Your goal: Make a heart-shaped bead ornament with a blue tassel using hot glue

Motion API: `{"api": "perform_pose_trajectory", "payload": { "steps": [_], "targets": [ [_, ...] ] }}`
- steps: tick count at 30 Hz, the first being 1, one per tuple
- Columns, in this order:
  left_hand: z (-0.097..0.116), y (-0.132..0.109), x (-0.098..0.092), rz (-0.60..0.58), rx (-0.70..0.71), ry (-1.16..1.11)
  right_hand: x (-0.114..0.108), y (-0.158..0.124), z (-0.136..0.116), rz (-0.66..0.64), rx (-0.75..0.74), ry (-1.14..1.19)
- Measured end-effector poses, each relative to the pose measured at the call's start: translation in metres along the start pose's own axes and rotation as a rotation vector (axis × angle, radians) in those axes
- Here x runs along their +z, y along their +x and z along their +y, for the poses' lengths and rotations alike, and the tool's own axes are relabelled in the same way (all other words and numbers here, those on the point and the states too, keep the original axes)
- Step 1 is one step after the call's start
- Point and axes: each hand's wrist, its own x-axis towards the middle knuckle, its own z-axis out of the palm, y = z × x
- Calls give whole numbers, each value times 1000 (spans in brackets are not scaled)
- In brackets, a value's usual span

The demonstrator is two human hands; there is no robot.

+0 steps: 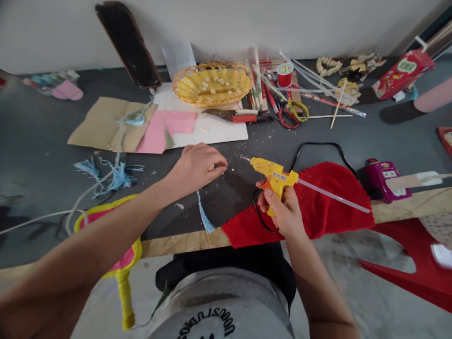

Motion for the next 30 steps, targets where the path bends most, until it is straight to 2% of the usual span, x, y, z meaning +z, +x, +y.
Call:
{"api": "perform_pose_trajectory", "payload": {
  "steps": [3,7,11,16,19,22,30],
  "targets": [
    [-3,-23,-13,54,-122,-285,-1,1,2,-2,-11,11],
    [-7,-63,-22,117,-395,-691,-2,0,1,-67,-22,10],
    [-11,-94,-12,212,-532,-1048,2,-8,-9,-209,44,-88],
    [-9,-111,3,264,-670,-1388,22,-23,-17,-356,112,-126],
    [-7,-116,7,267,-727,-1447,32,-27,-15,-407,148,-125],
    [-8,-120,10,263,-717,-1427,37,-28,-10,-437,167,-124],
    [-11,-125,9,232,-662,-1308,31,-18,1,-482,187,-38]
  ]
}}
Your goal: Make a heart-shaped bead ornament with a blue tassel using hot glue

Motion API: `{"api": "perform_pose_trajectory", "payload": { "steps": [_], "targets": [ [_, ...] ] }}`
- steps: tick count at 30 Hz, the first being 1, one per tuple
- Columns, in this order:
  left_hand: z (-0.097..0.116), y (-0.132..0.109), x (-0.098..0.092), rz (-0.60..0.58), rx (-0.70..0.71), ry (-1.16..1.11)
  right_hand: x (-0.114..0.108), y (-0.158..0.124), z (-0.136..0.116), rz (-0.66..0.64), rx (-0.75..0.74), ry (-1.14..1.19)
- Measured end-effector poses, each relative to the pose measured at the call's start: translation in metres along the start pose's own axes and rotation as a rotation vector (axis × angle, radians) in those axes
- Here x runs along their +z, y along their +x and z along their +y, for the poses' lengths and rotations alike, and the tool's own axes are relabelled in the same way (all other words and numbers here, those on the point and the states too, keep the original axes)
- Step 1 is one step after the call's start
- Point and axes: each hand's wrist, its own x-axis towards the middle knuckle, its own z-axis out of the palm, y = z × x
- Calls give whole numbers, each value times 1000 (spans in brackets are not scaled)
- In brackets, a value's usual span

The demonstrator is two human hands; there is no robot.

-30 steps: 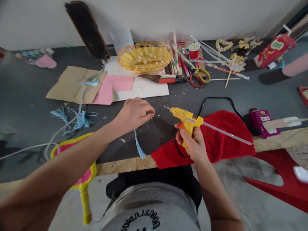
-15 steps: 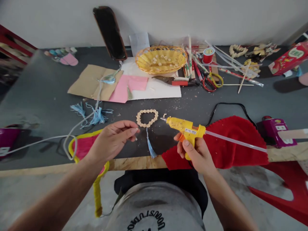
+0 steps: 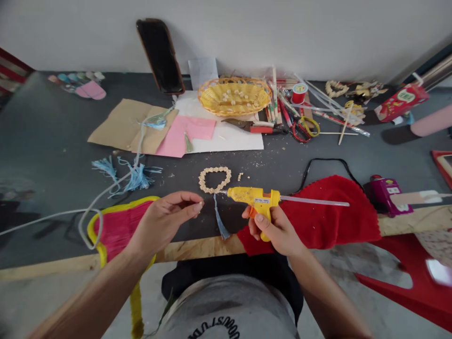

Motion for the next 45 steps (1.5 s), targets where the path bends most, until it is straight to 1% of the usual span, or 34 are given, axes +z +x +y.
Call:
{"api": "perform_pose_trajectory", "payload": {
  "steps": [3,6,8,12,15,19,22,25,28,33,38,45],
  "targets": [
    [1,0,0,-4,13,28,-5,5,4,28,-16,96],
    [1,-1,0,-13,23,34,-8,8,8,117,-34,162],
    [0,-3,0,-22,23,35,-8,8,10,154,-26,184],
    [4,-5,0,-31,14,32,-8,7,12,124,15,188],
    [7,-6,0,-50,18,68,-9,7,12,144,-1,197],
    [8,-6,-2,-77,51,137,-9,8,12,149,19,188],
    [6,-6,-3,-66,80,174,-8,10,11,129,31,189],
    [4,-5,-4,-38,100,203,-7,12,10,132,12,212],
    [2,-4,-4,-22,98,199,-8,13,12,138,-16,234],
    [-3,-5,-8,-32,67,157,-12,12,17,85,-38,225],
    [-5,-6,-9,-56,65,126,-12,12,18,100,-40,212],
    [-7,-5,-9,-42,66,133,-11,12,16,104,-18,202]
  ]
}}
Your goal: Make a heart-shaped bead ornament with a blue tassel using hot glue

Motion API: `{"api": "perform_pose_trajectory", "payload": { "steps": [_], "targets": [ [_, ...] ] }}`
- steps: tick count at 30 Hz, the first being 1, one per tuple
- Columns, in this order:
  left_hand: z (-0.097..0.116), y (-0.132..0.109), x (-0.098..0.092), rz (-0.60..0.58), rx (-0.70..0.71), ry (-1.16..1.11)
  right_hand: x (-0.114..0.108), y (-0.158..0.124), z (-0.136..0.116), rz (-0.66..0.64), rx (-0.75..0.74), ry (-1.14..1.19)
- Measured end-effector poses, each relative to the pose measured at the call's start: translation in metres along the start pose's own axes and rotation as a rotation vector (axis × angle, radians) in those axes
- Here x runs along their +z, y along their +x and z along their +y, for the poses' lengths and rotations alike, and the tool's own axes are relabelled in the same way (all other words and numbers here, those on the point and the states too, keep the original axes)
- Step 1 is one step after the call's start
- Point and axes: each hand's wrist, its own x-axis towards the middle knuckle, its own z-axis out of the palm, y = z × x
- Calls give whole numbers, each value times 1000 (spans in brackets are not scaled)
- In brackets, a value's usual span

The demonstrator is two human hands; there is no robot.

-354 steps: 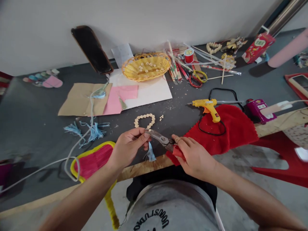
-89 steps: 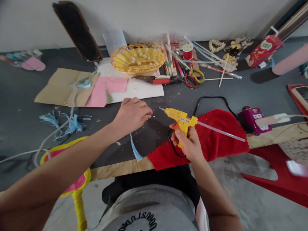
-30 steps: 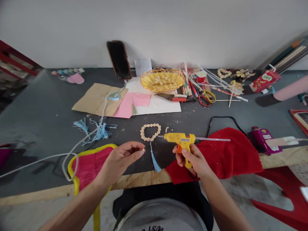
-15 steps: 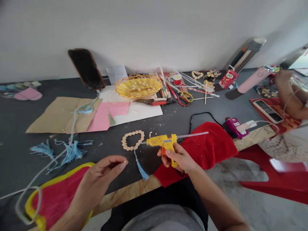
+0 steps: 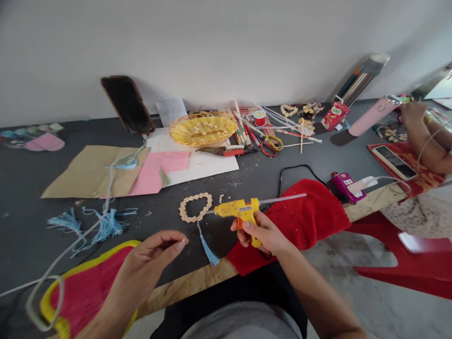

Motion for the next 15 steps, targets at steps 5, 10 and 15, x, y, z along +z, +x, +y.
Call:
{"api": "perform_pose_trajectory", "payload": {
  "steps": [5,10,15],
  "targets": [
    [1,1,0,19,-20,21,4,0,-7,-18,6,-6],
    [2,2,1,18,-36,-18,5,-1,-10,-42,23,-73],
    [8,1,0,25,-65,-29,6,-4,-14,-67,12,-119]
  ]
}}
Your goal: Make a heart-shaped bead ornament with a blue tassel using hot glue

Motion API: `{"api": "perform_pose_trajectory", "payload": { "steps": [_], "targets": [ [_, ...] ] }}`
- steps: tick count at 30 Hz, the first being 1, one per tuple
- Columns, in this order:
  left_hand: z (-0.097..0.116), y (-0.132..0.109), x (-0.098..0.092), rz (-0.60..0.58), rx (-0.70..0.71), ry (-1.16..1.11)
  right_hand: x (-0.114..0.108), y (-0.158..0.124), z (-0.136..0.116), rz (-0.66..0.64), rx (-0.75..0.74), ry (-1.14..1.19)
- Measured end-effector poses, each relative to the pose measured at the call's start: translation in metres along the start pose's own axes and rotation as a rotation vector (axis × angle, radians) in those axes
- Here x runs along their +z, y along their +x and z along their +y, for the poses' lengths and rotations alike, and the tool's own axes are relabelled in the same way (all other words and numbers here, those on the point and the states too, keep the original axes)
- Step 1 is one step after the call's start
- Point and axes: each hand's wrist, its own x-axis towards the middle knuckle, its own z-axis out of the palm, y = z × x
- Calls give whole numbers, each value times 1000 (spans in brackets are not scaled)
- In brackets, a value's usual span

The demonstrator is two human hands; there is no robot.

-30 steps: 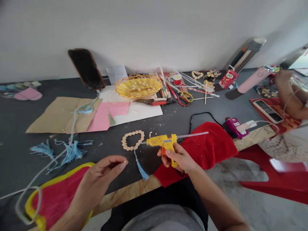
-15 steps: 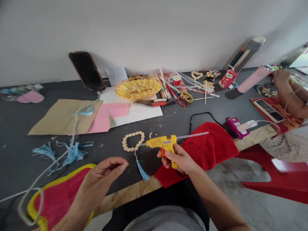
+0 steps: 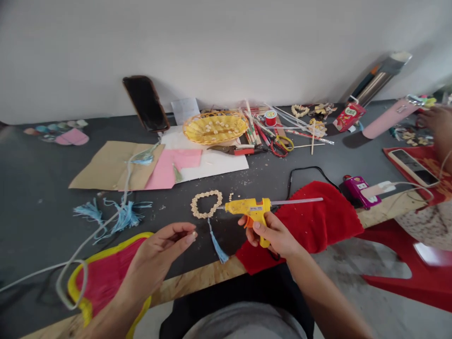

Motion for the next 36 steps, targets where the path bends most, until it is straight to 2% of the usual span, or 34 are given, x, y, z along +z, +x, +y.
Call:
{"api": "perform_pose_trajectory", "payload": {
  "steps": [5,13,22,28,36],
  "targets": [
    [5,-2,-2,16,45,49,5,-1,-9,-41,2,-126],
    [1,1,-5,34,35,-20,13,-2,-20,-24,-56,-209],
    [-2,7,-2,32,-16,-164,18,-12,-9,-89,-70,-261],
    [-1,9,4,63,-40,-266,20,-19,4,-69,-82,-308],
    [-3,5,5,56,-51,-288,24,-16,8,-101,-51,-307]
  ]
}}
